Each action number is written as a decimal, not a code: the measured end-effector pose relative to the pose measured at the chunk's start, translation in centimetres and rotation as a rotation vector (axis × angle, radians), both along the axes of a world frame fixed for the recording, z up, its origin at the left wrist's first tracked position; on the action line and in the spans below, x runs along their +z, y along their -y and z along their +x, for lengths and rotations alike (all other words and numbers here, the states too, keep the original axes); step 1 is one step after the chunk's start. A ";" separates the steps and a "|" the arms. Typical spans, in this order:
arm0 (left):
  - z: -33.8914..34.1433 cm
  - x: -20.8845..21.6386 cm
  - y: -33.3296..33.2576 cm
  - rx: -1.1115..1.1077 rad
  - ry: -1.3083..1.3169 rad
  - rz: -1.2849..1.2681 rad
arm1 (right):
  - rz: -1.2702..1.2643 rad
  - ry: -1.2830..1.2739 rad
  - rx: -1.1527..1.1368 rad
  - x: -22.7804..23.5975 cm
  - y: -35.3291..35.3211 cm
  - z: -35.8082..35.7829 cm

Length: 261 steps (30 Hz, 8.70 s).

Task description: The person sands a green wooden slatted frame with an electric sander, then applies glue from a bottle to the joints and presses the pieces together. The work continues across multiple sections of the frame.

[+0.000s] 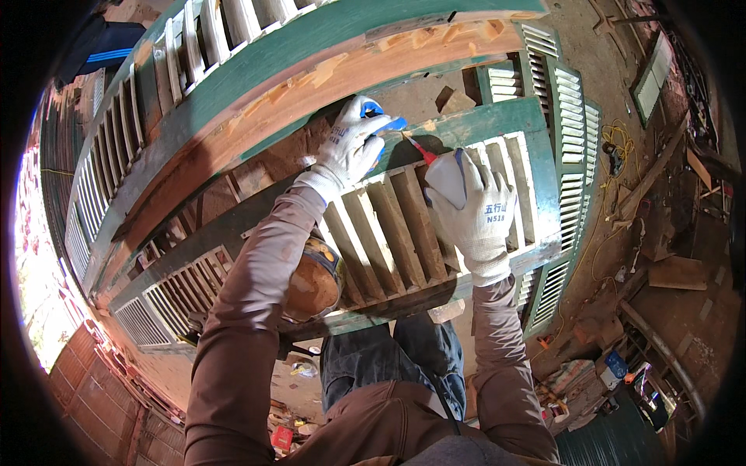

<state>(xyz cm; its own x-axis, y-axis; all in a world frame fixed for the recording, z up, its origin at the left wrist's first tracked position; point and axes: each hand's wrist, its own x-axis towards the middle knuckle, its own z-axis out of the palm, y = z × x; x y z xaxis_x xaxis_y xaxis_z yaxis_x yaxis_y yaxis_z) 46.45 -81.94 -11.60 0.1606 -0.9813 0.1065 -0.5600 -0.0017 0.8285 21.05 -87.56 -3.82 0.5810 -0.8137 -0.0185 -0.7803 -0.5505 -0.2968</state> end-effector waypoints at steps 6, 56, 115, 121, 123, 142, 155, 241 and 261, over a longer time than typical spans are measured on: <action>-0.3 0.6 0.2 0.023 -0.010 -0.014 | 0.012 -0.001 0.027 0.0 0.2 0.3; -0.2 1.0 0.1 0.006 -0.043 0.049 | -0.011 0.158 -0.039 -0.1 2.9 -2.5; -0.9 0.0 0.5 0.140 -0.141 0.048 | 0.416 0.942 -0.351 -2.7 10.7 -2.3; -0.9 -1.3 0.3 0.281 -0.112 0.145 | 0.220 0.800 -0.236 -2.8 11.7 0.2; -1.0 -0.8 0.4 0.301 -0.098 0.155 | 0.273 0.813 -0.159 -2.7 11.5 0.6; -1.0 -2.7 -0.6 0.384 0.389 0.024 | 0.166 0.491 0.238 -2.4 4.9 8.5; -1.6 -1.7 0.6 0.427 0.292 0.042 | 0.241 0.424 0.205 -0.9 9.1 9.1; -8.3 8.2 -27.3 0.394 0.873 1.056 | 0.283 0.613 -0.539 3.4 -9.1 -38.7; -21.0 11.3 -14.5 0.910 0.558 0.163 | 0.373 0.673 -0.719 2.7 -9.4 -43.3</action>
